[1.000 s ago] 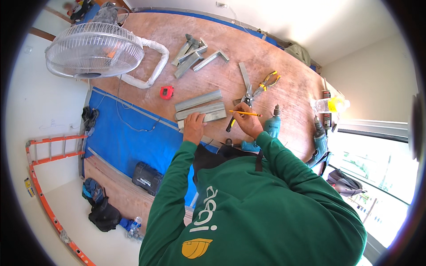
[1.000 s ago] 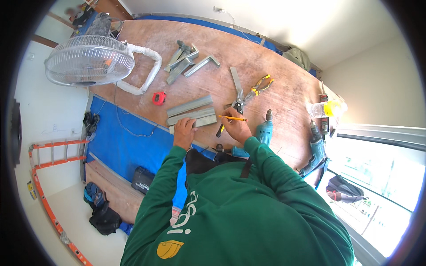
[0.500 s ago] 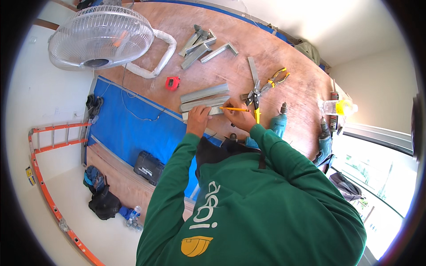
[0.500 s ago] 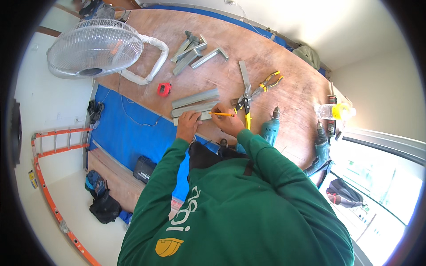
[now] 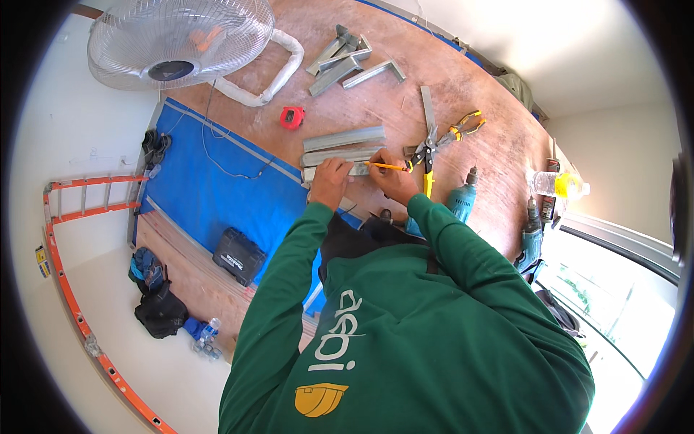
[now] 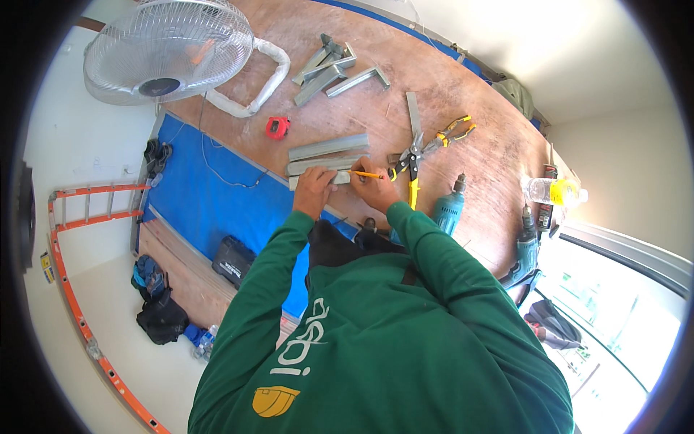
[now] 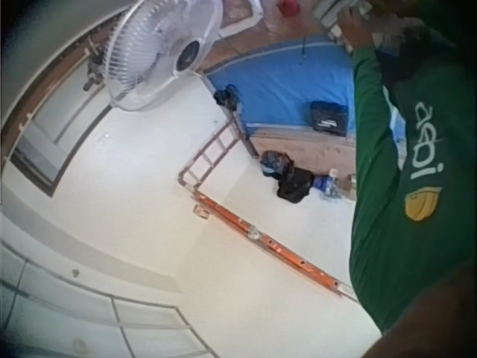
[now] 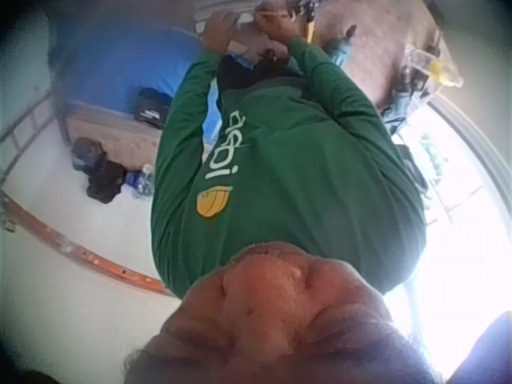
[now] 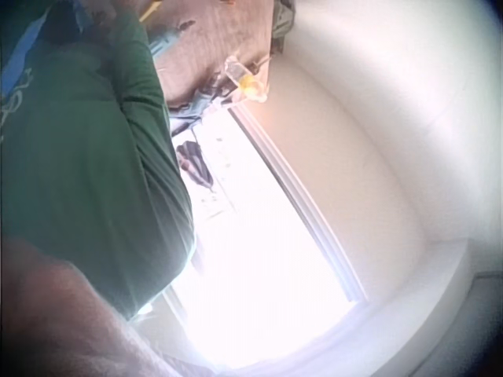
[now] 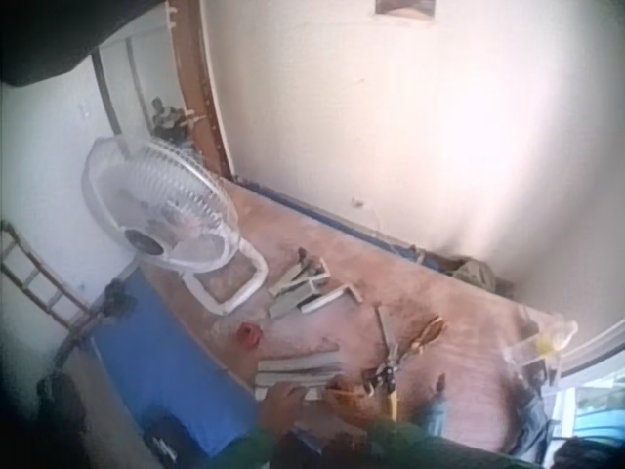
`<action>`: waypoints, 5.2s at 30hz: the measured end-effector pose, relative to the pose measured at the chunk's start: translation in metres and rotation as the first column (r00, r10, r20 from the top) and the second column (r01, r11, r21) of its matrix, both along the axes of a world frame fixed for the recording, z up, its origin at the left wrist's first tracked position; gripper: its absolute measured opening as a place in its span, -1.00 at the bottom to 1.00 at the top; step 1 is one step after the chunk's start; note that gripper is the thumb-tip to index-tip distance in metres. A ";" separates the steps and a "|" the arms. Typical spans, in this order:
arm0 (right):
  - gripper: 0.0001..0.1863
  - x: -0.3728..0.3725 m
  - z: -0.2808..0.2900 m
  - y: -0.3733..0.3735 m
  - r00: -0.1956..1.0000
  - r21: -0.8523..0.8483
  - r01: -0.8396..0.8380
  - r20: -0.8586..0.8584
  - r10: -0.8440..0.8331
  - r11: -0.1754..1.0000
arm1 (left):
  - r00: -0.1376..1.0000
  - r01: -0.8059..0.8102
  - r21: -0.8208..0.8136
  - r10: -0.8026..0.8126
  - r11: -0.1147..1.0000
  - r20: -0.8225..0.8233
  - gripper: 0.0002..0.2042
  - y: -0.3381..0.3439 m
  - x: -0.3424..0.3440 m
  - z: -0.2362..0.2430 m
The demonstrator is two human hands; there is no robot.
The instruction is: The person measures and marks metal channels with a pencil, then cuts them using tin snips. They also use a power drill to make holes in the cut pieces and place the finished pieces on a workbench.
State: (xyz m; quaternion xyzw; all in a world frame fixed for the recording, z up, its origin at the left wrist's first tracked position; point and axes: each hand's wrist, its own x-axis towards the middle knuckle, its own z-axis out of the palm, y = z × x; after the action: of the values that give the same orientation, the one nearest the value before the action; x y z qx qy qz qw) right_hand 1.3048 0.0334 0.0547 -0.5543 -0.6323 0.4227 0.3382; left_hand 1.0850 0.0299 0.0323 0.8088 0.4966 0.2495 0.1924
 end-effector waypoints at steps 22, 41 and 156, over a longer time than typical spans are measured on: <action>-0.84 0.007 -0.012 0.010 0.997 -0.113 0.045 -0.051 -0.051 0.993 | 0.995 0.086 -0.061 -0.089 0.994 -0.045 -0.53 0.008 -0.006 0.005; -0.78 0.027 0.037 -0.023 0.476 -0.167 -0.002 0.867 0.148 0.986 | 0.865 0.185 -0.167 -0.241 0.969 -0.439 -0.46 0.017 -0.014 0.000; -0.67 -0.064 0.219 -0.109 0.614 -0.104 0.740 -0.296 -0.731 0.664 | 0.848 0.392 -0.541 -0.065 0.744 0.526 -0.52 -0.010 0.026 0.240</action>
State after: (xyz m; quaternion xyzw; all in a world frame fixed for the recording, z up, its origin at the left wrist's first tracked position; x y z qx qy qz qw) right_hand 1.2408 -0.0756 0.2735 -0.6851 -0.2936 0.3198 0.5850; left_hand 1.1106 0.0204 0.2723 0.6665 0.3812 0.2324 0.5970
